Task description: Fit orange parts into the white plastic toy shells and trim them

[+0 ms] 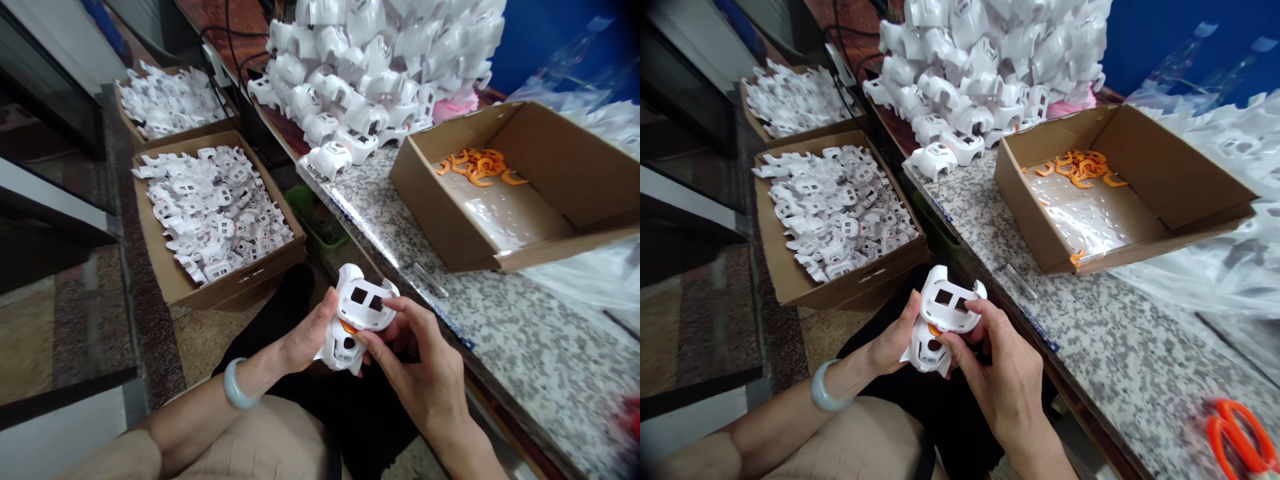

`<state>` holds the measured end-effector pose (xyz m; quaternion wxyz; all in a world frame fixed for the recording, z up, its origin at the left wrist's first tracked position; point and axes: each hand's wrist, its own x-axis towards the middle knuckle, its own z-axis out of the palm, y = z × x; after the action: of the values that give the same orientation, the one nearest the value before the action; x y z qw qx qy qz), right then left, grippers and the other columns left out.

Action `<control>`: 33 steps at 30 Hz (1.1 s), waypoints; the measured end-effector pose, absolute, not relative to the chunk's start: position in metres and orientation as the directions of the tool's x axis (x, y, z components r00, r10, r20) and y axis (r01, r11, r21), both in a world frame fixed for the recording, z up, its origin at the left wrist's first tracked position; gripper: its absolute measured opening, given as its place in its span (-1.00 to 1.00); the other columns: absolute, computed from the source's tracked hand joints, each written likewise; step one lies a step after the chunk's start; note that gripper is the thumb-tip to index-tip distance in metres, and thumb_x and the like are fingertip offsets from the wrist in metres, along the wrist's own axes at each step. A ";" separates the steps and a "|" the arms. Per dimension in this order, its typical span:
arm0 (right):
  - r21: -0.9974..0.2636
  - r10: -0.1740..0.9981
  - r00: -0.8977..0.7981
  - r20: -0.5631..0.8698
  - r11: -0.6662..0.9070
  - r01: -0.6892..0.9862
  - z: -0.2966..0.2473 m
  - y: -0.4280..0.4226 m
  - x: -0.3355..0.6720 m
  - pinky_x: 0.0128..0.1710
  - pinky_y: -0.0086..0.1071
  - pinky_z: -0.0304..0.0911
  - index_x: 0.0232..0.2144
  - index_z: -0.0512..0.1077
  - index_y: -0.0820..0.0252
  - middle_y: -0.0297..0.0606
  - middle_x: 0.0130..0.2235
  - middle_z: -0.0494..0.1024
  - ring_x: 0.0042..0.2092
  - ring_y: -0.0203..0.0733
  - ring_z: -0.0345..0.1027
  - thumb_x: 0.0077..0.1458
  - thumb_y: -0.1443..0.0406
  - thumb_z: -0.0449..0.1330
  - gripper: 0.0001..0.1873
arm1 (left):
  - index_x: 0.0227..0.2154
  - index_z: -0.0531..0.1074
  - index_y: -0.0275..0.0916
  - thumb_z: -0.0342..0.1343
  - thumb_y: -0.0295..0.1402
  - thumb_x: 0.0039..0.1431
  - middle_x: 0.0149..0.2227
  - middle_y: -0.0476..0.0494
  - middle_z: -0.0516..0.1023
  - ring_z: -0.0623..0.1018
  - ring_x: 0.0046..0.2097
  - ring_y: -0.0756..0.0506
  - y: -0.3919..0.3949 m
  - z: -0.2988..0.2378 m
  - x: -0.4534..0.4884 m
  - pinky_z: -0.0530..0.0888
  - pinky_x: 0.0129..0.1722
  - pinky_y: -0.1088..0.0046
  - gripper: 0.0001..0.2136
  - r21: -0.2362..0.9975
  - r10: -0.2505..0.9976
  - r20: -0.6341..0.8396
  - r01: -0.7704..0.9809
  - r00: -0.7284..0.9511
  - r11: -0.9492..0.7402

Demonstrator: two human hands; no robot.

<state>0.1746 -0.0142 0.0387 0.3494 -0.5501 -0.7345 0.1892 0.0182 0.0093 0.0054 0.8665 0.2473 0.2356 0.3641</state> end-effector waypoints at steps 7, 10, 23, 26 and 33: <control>-0.570 0.905 -0.173 0.390 0.384 0.727 0.035 -0.010 0.174 -0.45 -0.52 0.28 -0.04 0.25 0.09 -0.46 -0.43 0.37 -0.47 -0.41 0.30 0.11 0.22 0.23 -0.61 | -0.10 0.45 -0.32 -0.25 0.21 0.10 -0.37 -0.21 0.57 0.51 -0.52 -0.04 0.008 0.008 0.023 0.48 -0.62 0.49 -0.29 0.538 0.756 -0.334 -0.545 0.563 0.643; -0.604 0.918 -0.197 0.345 0.377 0.702 0.039 -0.010 0.175 -0.42 -0.50 0.29 -0.02 0.24 0.11 -0.43 -0.39 0.39 -0.45 -0.39 0.31 0.11 0.22 0.22 -0.60 | -0.08 0.45 -0.33 -0.24 0.22 0.09 -0.38 -0.21 0.58 0.52 -0.50 -0.05 0.008 0.007 0.022 0.49 -0.60 0.48 -0.28 0.503 0.738 -0.311 -0.555 0.599 0.663; -0.599 0.940 -0.104 0.324 0.289 0.747 0.044 -0.009 0.176 -0.46 -0.43 0.25 -0.01 0.27 0.11 -0.33 -0.33 0.33 -0.40 -0.29 0.23 -0.01 -0.01 0.25 -0.42 | -0.09 0.45 -0.35 -0.09 0.24 -0.01 -0.35 -0.21 0.56 0.51 -0.49 -0.04 0.006 0.006 0.021 0.49 -0.57 0.46 -0.27 0.530 0.730 -0.300 -0.529 0.614 0.662; -0.601 0.939 -0.090 0.331 0.284 0.747 0.044 -0.009 0.175 -0.46 -0.42 0.27 -0.01 0.28 0.08 -0.29 -0.27 0.34 -0.34 -0.26 0.26 0.00 -0.01 0.24 -0.44 | -0.07 0.44 -0.35 -0.09 0.24 -0.01 -0.36 -0.22 0.56 0.50 -0.50 -0.04 0.007 0.007 0.021 0.49 -0.57 0.46 -0.27 0.555 0.742 -0.298 -0.524 0.601 0.646; -0.603 0.947 -0.066 0.314 0.252 0.757 0.044 -0.012 0.175 -0.42 -0.35 0.34 0.01 0.26 0.06 -0.18 -0.12 0.33 -0.33 -0.23 0.28 0.01 -0.02 0.22 -0.44 | -0.15 0.46 -0.34 -0.07 0.27 -0.06 -0.40 -0.19 0.52 0.47 -0.52 -0.02 0.007 0.012 0.021 0.48 -0.59 0.47 -0.27 0.588 0.740 -0.314 -0.490 0.595 0.643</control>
<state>0.1750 -0.0121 0.0444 0.3366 -0.5948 -0.7161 0.1417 0.0208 0.0070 0.0123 0.8636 0.2269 0.2754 0.3561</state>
